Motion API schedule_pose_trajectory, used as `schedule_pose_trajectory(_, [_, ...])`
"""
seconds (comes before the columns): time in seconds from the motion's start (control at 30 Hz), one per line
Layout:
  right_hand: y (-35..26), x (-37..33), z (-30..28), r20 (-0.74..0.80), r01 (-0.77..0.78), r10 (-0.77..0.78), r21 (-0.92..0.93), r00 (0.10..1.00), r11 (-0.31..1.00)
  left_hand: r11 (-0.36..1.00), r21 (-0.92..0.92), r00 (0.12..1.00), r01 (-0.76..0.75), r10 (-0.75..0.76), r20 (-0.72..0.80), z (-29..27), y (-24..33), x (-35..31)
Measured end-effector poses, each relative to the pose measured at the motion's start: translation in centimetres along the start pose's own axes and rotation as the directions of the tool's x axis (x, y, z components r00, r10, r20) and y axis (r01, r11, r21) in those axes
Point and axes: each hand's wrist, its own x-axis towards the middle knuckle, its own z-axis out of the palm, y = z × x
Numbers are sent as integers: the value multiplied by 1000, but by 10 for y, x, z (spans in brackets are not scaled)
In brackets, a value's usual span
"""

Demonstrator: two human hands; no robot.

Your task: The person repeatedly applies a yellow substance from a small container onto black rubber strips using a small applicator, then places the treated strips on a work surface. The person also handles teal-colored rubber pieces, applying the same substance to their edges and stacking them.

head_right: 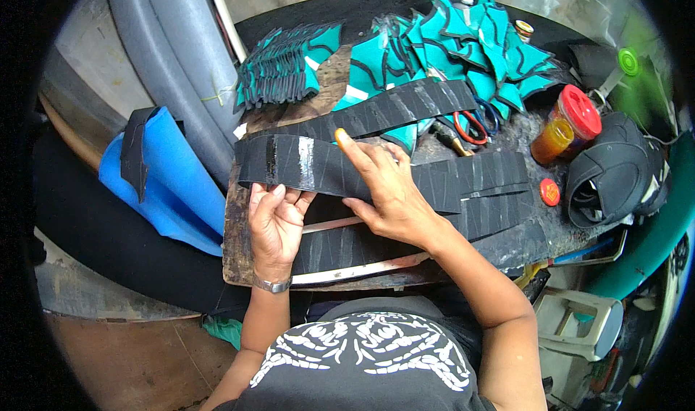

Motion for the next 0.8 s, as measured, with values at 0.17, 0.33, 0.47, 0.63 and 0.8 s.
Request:
schedule_pose_trajectory(0.17, [3,1,-5,3,40,-40,-49,999,998,978,166,991,125,-116,-59,3,-12,-2])
schedule_pose_trajectory(0.33, [61,-37,-98,-508,-352,87,-455,857,818,974,224,1000,25,-28,9,12,-12,-5])
schedule_pose_trajectory(0.47, [117,-91,-200,-786,-825,331,-366,522,431,974,225,999,16,-23,25,14,-9,-5])
schedule_pose_trajectory(0.63, [185,-121,-232,-669,-849,533,-481,517,220,977,210,1000,26,-27,0,2,-11,-3])
schedule_pose_trajectory(0.8, [200,-122,-244,-794,-849,366,-328,485,415,991,132,998,12,-21,67,-5,-6,-5])
